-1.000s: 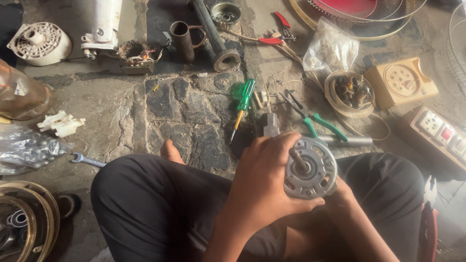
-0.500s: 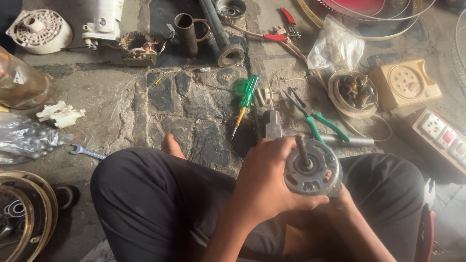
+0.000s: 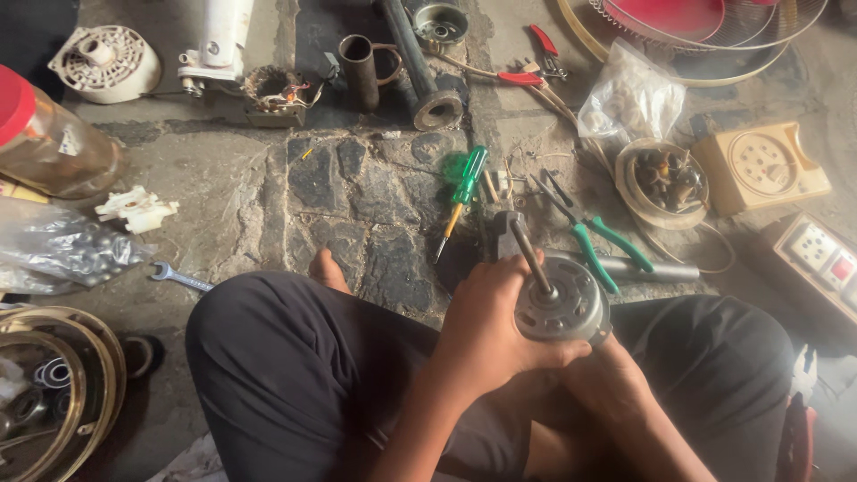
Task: The person sits on the floor and works on a small electrical motor housing. They use a screwdriver and pliers to adjust internal components, then use a hammer to tap the housing. The person repeatedly rotates the motor shaft to check movement.
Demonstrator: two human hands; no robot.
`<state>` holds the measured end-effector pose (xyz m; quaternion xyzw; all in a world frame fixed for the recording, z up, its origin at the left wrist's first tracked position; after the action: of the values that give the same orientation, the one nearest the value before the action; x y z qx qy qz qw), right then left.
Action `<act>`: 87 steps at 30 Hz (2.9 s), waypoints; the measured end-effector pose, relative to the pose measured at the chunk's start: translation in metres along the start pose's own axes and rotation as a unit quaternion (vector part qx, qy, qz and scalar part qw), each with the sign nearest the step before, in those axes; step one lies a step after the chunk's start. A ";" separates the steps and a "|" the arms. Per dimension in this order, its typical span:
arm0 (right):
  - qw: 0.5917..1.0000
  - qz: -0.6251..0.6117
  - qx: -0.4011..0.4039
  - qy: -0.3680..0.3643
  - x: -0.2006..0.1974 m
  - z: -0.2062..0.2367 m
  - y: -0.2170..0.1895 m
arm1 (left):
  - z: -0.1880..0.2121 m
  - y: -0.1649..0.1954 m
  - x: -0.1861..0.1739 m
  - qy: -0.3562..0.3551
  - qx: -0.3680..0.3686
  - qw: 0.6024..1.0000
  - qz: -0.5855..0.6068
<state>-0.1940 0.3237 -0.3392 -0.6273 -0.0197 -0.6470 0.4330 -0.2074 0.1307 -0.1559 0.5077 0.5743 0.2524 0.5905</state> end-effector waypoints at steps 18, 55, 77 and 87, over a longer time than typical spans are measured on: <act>0.883 0.436 -0.063 0.159 0.047 0.031 -0.056 | 0.001 -0.065 0.062 -0.073 -0.024 0.958 0.275; 0.822 0.510 -0.240 0.082 0.121 0.034 -0.080 | 0.010 -0.084 0.095 -0.037 -0.177 0.770 0.612; 0.860 0.425 -0.226 0.169 0.080 0.038 -0.091 | 0.011 -0.104 0.085 0.083 -0.203 0.777 0.591; 0.851 0.415 -0.262 0.186 0.069 0.021 -0.117 | 0.003 -0.095 0.081 0.044 -0.190 0.805 0.560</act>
<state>-0.2346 0.3711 -0.2170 -0.5353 0.4933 -0.4927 0.4769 -0.2143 0.1667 -0.2751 0.6073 0.1562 0.6655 0.4049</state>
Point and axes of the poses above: each hand's wrist, its own z-axis away from the middle knuckle, its own x-axis out of the palm, y = z × x, the point moved 8 cm from there along -z, towards the middle knuckle, and after that the axes turned 15 degrees about -y, right-handed, at the moved point
